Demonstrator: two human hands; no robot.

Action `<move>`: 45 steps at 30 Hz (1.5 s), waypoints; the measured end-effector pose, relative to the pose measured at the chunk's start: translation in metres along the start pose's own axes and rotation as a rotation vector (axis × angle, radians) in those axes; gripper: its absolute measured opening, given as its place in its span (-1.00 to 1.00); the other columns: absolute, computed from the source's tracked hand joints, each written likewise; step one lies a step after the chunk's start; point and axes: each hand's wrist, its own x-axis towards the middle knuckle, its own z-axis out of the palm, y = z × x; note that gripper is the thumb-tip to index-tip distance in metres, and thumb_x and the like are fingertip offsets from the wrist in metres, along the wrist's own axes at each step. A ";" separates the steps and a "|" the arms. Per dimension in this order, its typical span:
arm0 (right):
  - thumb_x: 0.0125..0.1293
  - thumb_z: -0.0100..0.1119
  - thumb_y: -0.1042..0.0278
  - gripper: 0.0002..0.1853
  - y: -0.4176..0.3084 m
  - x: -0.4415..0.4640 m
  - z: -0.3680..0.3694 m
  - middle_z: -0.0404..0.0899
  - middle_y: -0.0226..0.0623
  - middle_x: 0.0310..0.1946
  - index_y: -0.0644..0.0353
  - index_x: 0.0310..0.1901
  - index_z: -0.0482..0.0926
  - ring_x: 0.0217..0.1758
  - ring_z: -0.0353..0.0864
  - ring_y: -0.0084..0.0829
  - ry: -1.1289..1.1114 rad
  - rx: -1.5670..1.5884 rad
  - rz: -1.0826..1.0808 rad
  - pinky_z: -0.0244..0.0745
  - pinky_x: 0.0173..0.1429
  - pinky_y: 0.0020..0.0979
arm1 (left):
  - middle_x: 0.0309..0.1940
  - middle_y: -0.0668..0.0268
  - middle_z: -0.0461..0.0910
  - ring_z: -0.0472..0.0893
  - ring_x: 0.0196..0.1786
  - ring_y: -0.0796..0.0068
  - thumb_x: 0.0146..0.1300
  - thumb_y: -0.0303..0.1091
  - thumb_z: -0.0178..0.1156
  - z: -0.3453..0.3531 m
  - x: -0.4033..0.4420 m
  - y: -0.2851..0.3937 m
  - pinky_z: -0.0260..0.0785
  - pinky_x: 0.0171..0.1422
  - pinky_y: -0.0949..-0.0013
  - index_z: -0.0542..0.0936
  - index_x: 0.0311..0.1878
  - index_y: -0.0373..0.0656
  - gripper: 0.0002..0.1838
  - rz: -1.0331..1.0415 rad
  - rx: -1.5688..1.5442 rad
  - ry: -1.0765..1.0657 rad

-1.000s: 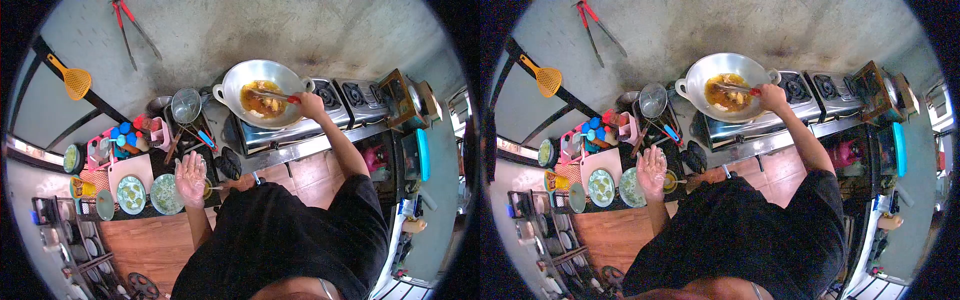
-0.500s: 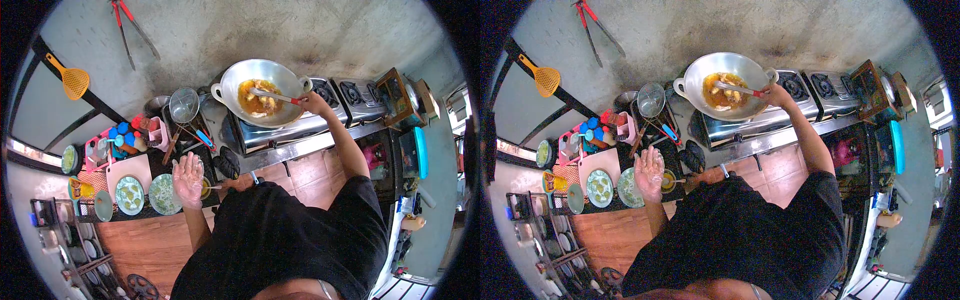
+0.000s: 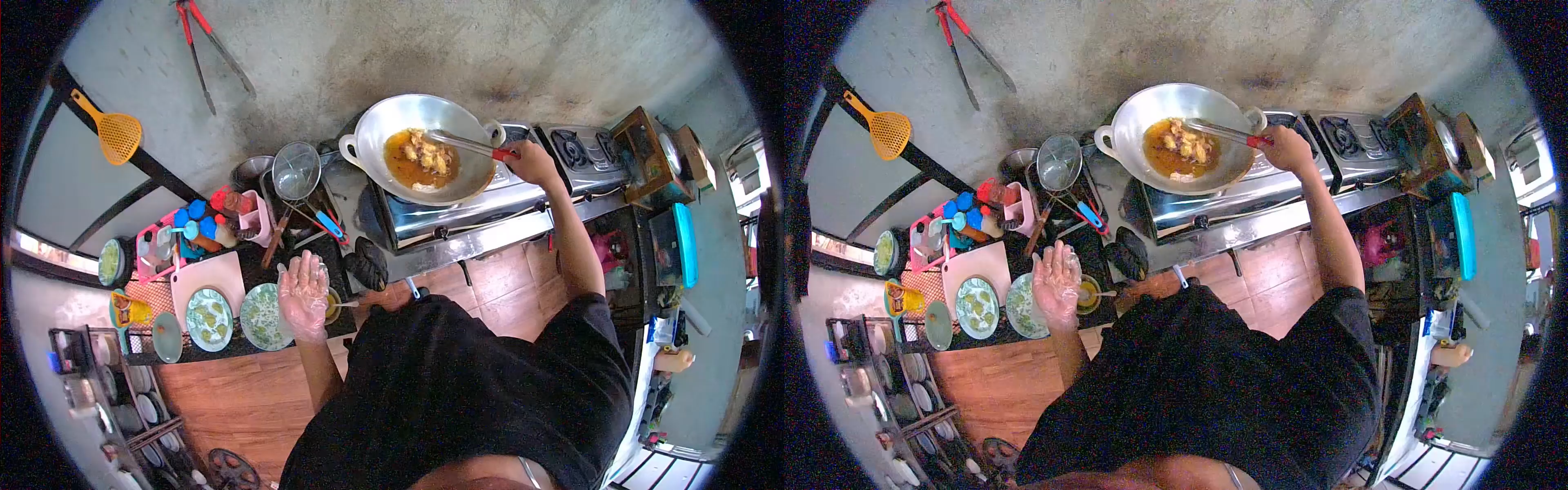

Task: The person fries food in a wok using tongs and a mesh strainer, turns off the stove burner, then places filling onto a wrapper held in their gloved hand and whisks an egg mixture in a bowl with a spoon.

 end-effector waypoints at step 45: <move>0.30 0.12 0.14 -0.76 -0.018 0.004 0.024 0.70 -0.13 -0.34 -0.10 -0.08 0.68 -0.24 0.72 -0.08 0.020 -0.356 -0.070 0.60 -0.15 -0.08 | 0.43 0.11 0.31 0.34 0.44 0.08 0.53 -0.13 -0.14 -0.007 0.011 0.003 0.28 0.40 -0.14 0.51 0.21 -0.24 -0.56 -0.089 -0.017 -0.076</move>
